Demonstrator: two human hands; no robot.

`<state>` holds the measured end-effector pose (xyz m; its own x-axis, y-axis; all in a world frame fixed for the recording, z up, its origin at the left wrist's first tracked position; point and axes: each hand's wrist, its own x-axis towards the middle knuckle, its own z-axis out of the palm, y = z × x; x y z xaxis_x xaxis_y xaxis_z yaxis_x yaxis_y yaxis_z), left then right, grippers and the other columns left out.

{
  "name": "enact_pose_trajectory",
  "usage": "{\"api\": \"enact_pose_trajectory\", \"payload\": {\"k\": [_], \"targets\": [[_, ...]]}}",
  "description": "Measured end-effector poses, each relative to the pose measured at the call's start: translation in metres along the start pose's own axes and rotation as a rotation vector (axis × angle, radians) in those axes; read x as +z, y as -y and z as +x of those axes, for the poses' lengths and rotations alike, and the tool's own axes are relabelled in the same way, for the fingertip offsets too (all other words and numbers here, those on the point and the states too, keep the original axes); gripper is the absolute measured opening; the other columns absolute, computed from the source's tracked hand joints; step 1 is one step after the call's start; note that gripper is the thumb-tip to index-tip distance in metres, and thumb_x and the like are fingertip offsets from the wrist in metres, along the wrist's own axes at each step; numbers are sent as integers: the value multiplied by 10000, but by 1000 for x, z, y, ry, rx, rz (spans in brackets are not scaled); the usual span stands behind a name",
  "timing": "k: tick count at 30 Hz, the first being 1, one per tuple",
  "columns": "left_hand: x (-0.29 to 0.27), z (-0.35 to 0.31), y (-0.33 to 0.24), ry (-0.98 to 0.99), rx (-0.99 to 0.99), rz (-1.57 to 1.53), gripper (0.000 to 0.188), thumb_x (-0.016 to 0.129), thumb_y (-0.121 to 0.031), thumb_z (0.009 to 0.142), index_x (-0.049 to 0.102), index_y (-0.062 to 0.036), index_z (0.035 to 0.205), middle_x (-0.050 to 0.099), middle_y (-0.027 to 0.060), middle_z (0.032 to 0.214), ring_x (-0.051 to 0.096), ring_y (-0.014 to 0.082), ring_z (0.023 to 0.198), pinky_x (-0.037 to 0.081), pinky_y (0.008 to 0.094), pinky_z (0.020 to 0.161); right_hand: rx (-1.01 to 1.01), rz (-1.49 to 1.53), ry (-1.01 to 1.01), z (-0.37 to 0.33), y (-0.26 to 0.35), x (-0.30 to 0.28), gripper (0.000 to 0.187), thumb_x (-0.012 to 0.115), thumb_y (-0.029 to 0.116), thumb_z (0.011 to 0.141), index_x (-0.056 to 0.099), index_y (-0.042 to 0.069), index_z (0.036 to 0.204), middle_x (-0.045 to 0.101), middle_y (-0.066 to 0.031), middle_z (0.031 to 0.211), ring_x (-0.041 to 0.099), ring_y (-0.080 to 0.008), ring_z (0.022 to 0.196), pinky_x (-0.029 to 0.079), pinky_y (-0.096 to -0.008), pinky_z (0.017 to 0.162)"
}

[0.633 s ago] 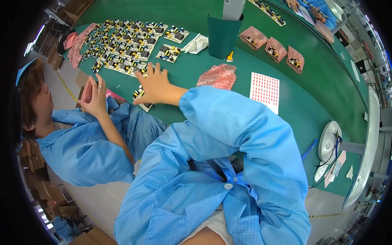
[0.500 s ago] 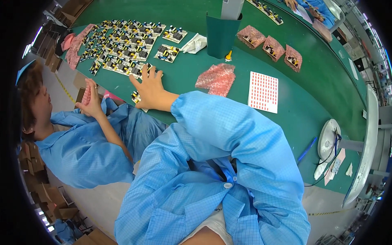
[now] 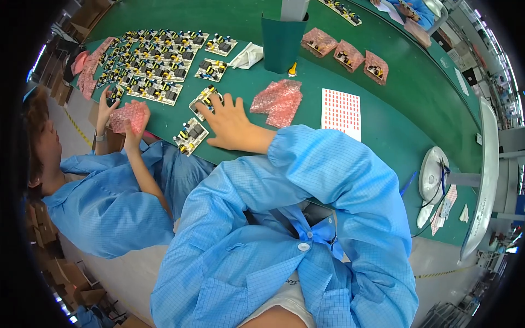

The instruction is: The person inspects circuit boards and places them into bubble wrap protective sleeves by hand.

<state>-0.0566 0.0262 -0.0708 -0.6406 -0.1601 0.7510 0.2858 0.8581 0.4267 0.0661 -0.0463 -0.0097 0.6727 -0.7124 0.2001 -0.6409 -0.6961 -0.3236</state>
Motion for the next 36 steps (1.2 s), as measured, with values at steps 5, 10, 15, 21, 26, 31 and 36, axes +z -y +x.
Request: {"api": "enact_pose_trajectory", "payload": {"k": [5, 10, 15, 21, 26, 31, 36], "targets": [[-13, 3, -9, -3, 7, 13, 251, 585, -222, 771, 622, -65, 964, 634, 151, 1027, 604, 356, 989, 466, 441, 901, -107, 187, -180, -4, -24, -19, 699, 740, 201, 697, 432, 150, 1322, 431, -161, 1278, 427, -361, 1147, 416, -452, 903], [-22, 10, -25, 6, 29, 10, 241, 587, -222, 769, 625, -66, 949, 636, 151, 1017, 605, 355, 986, 467, 442, 897, -11, 116, -116, -15, -77, -46, 352, 730, 166, 699, 642, 101, 1033, 561, -87, 1084, 503, -308, 1051, 420, -421, 870], [-116, -20, -50, -184, -511, 314, 101, 657, -146, 756, 632, -48, 766, 628, 109, 702, 621, 284, 627, 502, 345, 581, 74, 2, -155, -69, -99, -76, 314, 739, 248, 683, 671, 95, 948, 580, -88, 1019, 525, -288, 989, 415, -409, 810], [-159, -35, -44, -664, -833, 641, 217, 713, -89, 702, 630, -53, 899, 589, 95, 863, 595, 280, 895, 486, 374, 785, 103, 30, -393, -89, -111, -61, 99, 683, 144, 754, 666, 73, 821, 610, -52, 881, 550, -259, 867, 417, -374, 737], [-168, -39, -29, -458, -1014, 720, 350, 741, -129, 721, 618, -42, 1036, 557, 133, 1049, 548, 311, 1011, 453, 405, 862, 44, 131, -355, -96, -114, -70, 164, 714, 136, 729, 657, 73, 868, 603, -66, 964, 551, -271, 902, 443, -385, 776], [-175, -59, 4, -482, -1141, 660, 369, 757, -184, 728, 637, -20, 1035, 606, 161, 979, 602, 323, 854, 486, 394, 774, -20, 169, -285, -108, -108, -54, 193, 722, 108, 721, 649, 64, 894, 599, -73, 1004, 555, -287, 918, 467, -383, 800], [-180, -63, 15, -718, -1122, 0, 244, 648, -258, 898, 661, -19, 853, 575, -19, 631, 497, 63, 588, 395, 216, 568, -84, 113, -581, -113, -107, -54, 179, 730, 60, 686, 648, 53, 844, 614, -80, 923, 575, -282, 842, 474, -369, 714]]}}
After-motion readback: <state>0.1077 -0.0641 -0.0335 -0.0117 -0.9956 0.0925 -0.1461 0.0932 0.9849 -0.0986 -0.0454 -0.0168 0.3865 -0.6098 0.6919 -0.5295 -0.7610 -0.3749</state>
